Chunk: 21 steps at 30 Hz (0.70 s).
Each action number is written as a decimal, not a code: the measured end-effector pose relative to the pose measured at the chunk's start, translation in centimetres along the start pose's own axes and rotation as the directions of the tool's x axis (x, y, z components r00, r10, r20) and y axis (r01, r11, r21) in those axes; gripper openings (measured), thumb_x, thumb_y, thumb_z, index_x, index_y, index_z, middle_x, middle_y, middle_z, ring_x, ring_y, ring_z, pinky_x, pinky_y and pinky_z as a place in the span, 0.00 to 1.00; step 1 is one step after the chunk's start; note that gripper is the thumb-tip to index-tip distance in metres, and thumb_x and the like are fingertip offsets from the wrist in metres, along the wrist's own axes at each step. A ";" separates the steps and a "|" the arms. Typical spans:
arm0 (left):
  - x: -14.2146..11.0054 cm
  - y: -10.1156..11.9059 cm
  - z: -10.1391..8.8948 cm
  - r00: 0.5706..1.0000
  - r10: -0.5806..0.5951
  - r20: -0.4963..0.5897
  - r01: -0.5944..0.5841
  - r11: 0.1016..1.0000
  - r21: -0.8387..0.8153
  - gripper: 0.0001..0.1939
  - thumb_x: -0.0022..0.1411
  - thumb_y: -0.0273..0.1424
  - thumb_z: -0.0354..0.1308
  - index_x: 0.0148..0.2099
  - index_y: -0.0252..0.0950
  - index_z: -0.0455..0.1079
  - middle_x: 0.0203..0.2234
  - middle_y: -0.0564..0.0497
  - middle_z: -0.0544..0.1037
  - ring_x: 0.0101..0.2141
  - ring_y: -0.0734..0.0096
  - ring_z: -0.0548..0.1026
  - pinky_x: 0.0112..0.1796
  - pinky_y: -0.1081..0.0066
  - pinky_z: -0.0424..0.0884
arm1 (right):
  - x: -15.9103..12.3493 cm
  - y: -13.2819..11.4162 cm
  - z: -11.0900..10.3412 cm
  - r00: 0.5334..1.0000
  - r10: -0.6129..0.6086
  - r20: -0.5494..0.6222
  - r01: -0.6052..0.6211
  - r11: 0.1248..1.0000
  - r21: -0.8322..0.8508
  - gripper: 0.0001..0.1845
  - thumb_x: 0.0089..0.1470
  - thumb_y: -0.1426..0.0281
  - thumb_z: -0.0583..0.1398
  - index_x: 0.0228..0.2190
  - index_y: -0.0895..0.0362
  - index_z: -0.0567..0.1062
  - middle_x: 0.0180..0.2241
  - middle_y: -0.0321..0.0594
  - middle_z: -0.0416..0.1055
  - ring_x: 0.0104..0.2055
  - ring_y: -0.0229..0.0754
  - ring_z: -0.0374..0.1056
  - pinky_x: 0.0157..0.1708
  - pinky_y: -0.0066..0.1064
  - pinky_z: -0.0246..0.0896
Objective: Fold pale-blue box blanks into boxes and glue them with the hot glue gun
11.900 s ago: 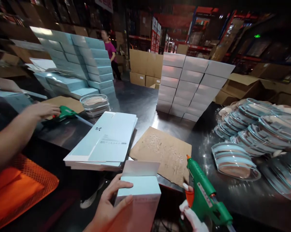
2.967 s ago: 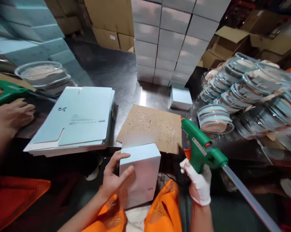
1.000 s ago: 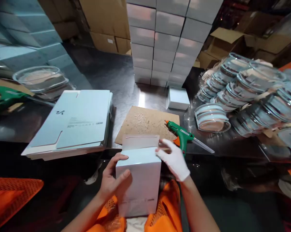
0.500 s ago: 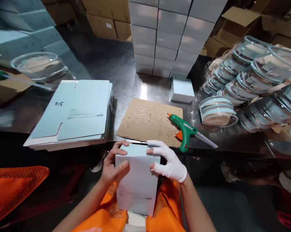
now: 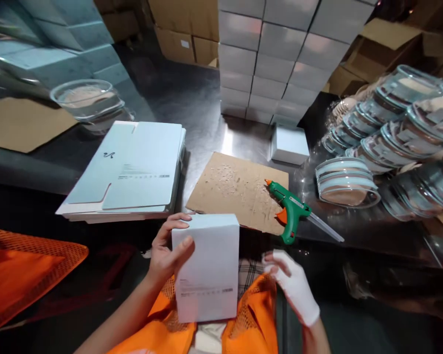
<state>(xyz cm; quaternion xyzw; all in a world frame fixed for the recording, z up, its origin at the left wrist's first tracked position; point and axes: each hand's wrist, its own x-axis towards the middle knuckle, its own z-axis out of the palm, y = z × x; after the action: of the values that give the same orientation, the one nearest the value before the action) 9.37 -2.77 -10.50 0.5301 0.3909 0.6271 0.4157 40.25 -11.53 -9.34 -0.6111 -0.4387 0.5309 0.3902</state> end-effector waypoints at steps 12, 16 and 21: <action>-1.7 -0.1 1.8 0.980 0.146 0.138 -0.186 0.915 0.357 0.16 0.64 0.48 0.70 0.37 0.41 0.76 0.37 0.48 0.83 0.49 0.55 0.82 0.57 0.56 0.74 | -4.1 -2.0 -0.5 0.865 0.070 -0.496 -0.027 0.995 0.093 0.26 0.41 0.47 0.76 0.35 0.54 0.87 0.36 0.47 0.85 0.35 0.56 0.83 0.34 0.36 0.82; -0.5 1.2 0.6 0.840 0.238 0.489 -0.477 0.753 0.453 0.45 0.54 0.56 0.74 0.67 0.41 0.70 0.57 0.36 0.81 0.63 0.40 0.75 0.68 0.38 0.61 | -2.4 -6.9 -0.8 0.937 -0.333 0.101 0.344 0.838 -0.424 0.10 0.56 0.60 0.71 0.38 0.51 0.89 0.36 0.43 0.85 0.36 0.51 0.82 0.42 0.34 0.81; -0.7 -0.3 -0.5 0.767 -0.045 0.640 -0.345 0.813 0.469 0.49 0.48 0.54 0.78 0.69 0.46 0.69 0.56 0.40 0.83 0.55 0.39 0.82 0.66 0.34 0.65 | 1.8 -8.9 -0.4 0.737 -0.562 0.376 0.676 0.616 -0.404 0.19 0.68 0.53 0.61 0.37 0.51 0.85 0.32 0.41 0.81 0.34 0.45 0.79 0.40 0.33 0.77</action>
<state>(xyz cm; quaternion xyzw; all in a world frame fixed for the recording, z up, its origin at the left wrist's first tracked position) 8.93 -3.39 -11.12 0.8359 0.3512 0.3044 0.2920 39.67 -7.03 -1.43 -0.4413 -0.7871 0.2863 0.3222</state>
